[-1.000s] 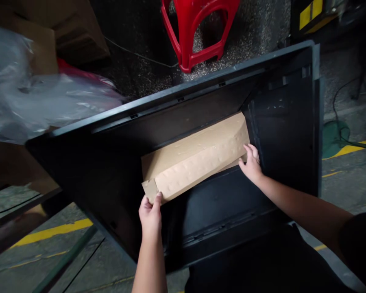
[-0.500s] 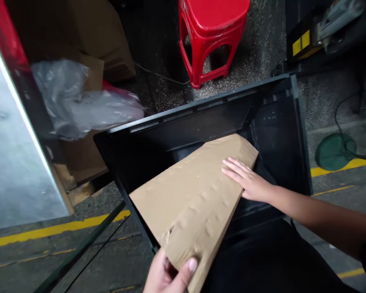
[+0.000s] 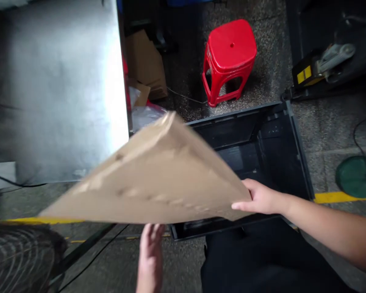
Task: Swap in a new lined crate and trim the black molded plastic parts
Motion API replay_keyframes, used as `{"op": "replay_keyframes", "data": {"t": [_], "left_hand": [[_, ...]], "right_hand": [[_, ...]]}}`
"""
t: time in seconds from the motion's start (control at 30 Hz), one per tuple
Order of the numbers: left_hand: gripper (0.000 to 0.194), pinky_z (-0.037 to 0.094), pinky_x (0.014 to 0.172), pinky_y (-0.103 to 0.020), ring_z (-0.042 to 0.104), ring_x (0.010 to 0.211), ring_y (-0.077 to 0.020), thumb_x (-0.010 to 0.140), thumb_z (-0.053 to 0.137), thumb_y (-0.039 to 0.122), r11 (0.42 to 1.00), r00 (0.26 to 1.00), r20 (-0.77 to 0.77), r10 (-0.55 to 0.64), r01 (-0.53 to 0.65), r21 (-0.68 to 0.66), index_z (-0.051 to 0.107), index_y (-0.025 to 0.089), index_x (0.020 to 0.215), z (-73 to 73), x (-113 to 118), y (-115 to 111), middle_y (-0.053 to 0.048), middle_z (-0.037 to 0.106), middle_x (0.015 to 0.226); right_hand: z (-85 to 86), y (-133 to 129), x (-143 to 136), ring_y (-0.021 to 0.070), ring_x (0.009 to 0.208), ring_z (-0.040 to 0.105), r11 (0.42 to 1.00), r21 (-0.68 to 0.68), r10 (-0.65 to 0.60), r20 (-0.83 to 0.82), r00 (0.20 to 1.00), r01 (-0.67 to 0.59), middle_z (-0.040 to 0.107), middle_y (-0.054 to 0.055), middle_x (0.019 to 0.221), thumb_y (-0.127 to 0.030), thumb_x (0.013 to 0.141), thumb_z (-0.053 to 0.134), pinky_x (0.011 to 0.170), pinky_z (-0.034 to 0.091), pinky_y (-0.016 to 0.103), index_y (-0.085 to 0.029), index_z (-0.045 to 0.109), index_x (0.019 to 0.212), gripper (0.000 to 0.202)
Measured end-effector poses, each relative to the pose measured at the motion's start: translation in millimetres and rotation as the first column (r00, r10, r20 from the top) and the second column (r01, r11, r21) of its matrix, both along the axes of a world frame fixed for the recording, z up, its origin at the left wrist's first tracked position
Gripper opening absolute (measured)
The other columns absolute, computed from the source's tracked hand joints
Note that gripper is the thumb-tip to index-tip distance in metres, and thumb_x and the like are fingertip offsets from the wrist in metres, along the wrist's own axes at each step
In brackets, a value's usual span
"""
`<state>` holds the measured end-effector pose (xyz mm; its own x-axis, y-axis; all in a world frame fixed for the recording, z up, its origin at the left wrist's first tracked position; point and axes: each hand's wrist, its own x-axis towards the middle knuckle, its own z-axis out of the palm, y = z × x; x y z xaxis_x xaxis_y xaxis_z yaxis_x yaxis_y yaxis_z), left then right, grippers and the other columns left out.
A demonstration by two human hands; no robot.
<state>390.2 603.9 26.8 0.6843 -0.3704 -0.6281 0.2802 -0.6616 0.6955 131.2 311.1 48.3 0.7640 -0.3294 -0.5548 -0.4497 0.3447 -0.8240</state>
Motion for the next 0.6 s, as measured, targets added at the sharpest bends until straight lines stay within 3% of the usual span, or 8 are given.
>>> {"op": "replay_keyframes", "data": {"t": [0.07,0.13,0.27,0.37,0.47,0.53,0.6], "left_hand": [[0.098,0.045,0.114,-0.052,0.057,0.133,-0.0393,0.049,0.079,0.080,0.996,0.984,-0.179,0.020,-0.034,-0.079,0.060,0.032,0.132,-17.2,-21,7,-0.011,0.066,0.138],[0.085,0.047,0.112,-0.050,0.060,0.129,-0.0390,0.050,0.089,0.064,0.998,0.957,-0.289,0.002,-0.022,-0.064,0.067,0.026,0.123,-29.9,-30,16,-0.015,0.070,0.132],[0.069,0.054,0.102,-0.048,0.071,0.111,-0.0355,0.052,0.091,0.055,0.992,0.911,-0.393,0.120,-0.121,0.024,0.072,0.021,0.108,-37.6,-18,56,-0.014,0.077,0.112],[0.070,0.053,0.105,-0.047,0.066,0.121,-0.0335,0.055,0.085,0.066,0.947,0.833,-0.466,0.297,-0.320,0.032,0.073,0.030,0.114,-36.1,-16,110,-0.010,0.075,0.122],[0.071,0.048,0.111,-0.050,0.053,0.138,-0.0366,0.042,0.075,0.088,0.831,0.718,-0.443,0.537,-0.540,0.132,0.079,0.040,0.093,-39.5,-41,159,-0.006,0.076,0.119],[0.072,0.044,0.116,-0.052,0.042,0.145,-0.0378,0.031,0.071,0.093,0.745,0.620,-0.447,0.645,-0.639,0.188,0.080,0.042,0.080,-45.0,-65,176,-0.006,0.078,0.114],[0.064,0.042,0.118,-0.051,0.037,0.147,-0.0370,0.034,0.076,0.087,0.708,0.544,-0.501,0.673,-0.670,0.224,0.080,0.041,0.079,-50.3,-86,180,-0.006,0.078,0.114]], "right_hand": [[-5.9,0,10,0.0296,0.103,0.073,0.978,0.083,-0.191,-0.022,0.981,0.192,0.077,0.007,0.110,-0.039,0.079,0.080,0.091,0.060,0.043,-0.020,0.075,0.109,0.036],[-12.9,5,18,0.0322,0.109,0.072,0.921,0.158,-0.350,-0.066,0.934,0.356,0.076,0.009,0.116,-0.043,0.075,0.083,0.095,0.060,0.046,-0.020,0.074,0.110,0.043],[-24.9,30,26,0.0359,0.115,0.069,0.791,0.262,-0.529,-0.161,0.833,0.553,0.074,0.012,0.122,-0.052,0.068,0.087,0.099,0.059,0.052,-0.022,0.070,0.113,0.057],[-30.0,58,31,0.0371,0.116,0.069,0.745,0.297,-0.557,-0.214,0.802,0.597,0.073,0.014,0.123,-0.055,0.065,0.089,0.101,0.057,0.055,-0.022,0.068,0.114,0.064],[-30.2,90,49,0.0372,0.119,0.067,0.731,0.337,-0.555,-0.213,0.804,0.594,0.071,0.015,0.127,-0.057,0.065,0.089,0.105,0.055,0.057,-0.021,0.066,0.115,0.065],[-28.6,109,71,0.0368,0.119,0.067,0.747,0.381,-0.511,-0.193,0.838,0.544,0.071,0.014,0.128,-0.055,0.069,0.087,0.106,0.054,0.057,-0.021,0.065,0.117,0.062],[-27.9,125,98,0.0360,0.119,0.067,0.798,0.413,-0.421,-0.139,0.896,0.439,0.072,0.014,0.127,-0.052,0.074,0.085,0.106,0.053,0.057,-0.021,0.065,0.118,0.057]]}}
